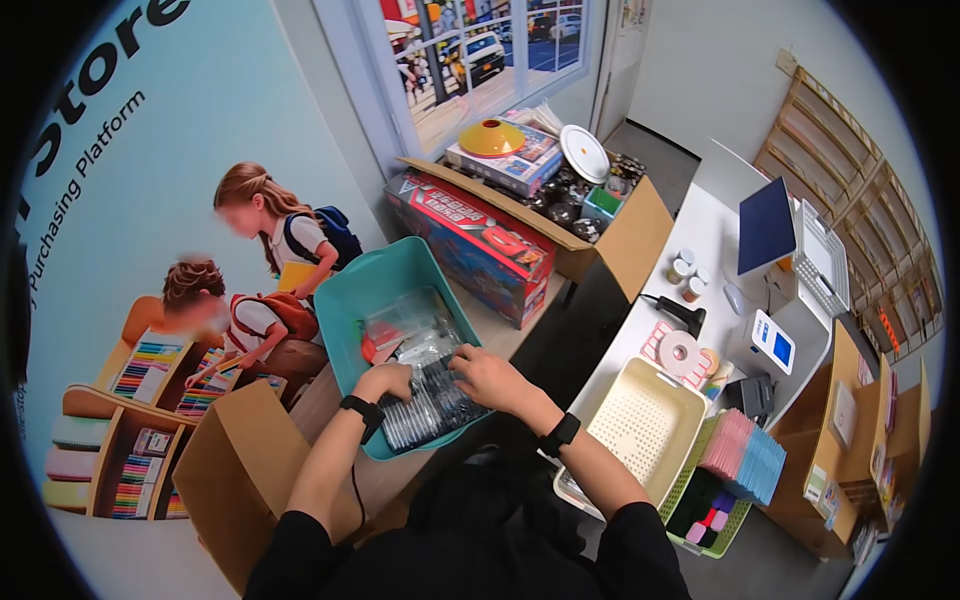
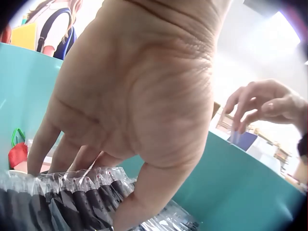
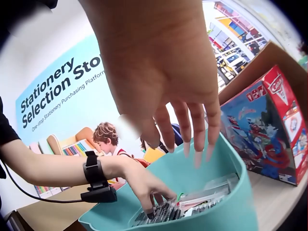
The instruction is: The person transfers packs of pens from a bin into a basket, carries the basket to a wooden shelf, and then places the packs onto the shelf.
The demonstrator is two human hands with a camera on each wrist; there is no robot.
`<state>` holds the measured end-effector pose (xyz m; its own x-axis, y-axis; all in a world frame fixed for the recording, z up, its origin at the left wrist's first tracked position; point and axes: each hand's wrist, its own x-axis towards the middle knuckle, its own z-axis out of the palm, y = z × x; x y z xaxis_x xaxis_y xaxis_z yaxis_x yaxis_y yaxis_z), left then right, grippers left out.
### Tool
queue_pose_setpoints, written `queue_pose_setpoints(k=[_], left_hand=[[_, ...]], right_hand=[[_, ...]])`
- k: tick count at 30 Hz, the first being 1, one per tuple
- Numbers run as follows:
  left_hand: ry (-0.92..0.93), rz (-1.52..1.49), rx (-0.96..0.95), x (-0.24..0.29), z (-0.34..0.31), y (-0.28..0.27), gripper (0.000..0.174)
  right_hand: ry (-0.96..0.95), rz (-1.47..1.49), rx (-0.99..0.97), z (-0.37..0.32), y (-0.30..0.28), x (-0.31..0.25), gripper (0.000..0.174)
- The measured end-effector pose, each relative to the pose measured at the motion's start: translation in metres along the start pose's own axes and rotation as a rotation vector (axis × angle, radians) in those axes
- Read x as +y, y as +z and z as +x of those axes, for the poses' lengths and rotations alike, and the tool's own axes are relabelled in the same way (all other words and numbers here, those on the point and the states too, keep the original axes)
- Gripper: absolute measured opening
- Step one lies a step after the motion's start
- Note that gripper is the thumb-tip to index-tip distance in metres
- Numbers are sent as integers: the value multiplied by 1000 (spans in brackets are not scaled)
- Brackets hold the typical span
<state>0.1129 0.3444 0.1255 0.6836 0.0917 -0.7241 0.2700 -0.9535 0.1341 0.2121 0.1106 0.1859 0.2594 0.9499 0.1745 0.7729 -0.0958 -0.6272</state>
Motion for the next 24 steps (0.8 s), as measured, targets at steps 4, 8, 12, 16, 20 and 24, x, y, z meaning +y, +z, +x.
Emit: queue_pose_setpoints(k=[4, 8, 12, 16, 20, 24], left_hand=[[77, 17, 181, -4, -15, 8, 55], [97, 34, 158, 1, -28, -3, 61], [177, 42, 71, -11, -13, -8, 64], [217, -46, -37, -16, 6, -1, 62], [312, 75, -12, -14, 6, -1, 58], [416, 58, 155, -17, -44, -16, 52]], right_hand=[[-11, -44, -42, 16, 23, 1, 28], [10, -57, -65, 20, 34, 7, 30], [73, -42, -85, 15, 29, 3, 32], [133, -46, -74, 2, 24, 2, 33], [177, -52, -101, -7, 26, 6, 35], [177, 0, -154, -14, 23, 5, 47]])
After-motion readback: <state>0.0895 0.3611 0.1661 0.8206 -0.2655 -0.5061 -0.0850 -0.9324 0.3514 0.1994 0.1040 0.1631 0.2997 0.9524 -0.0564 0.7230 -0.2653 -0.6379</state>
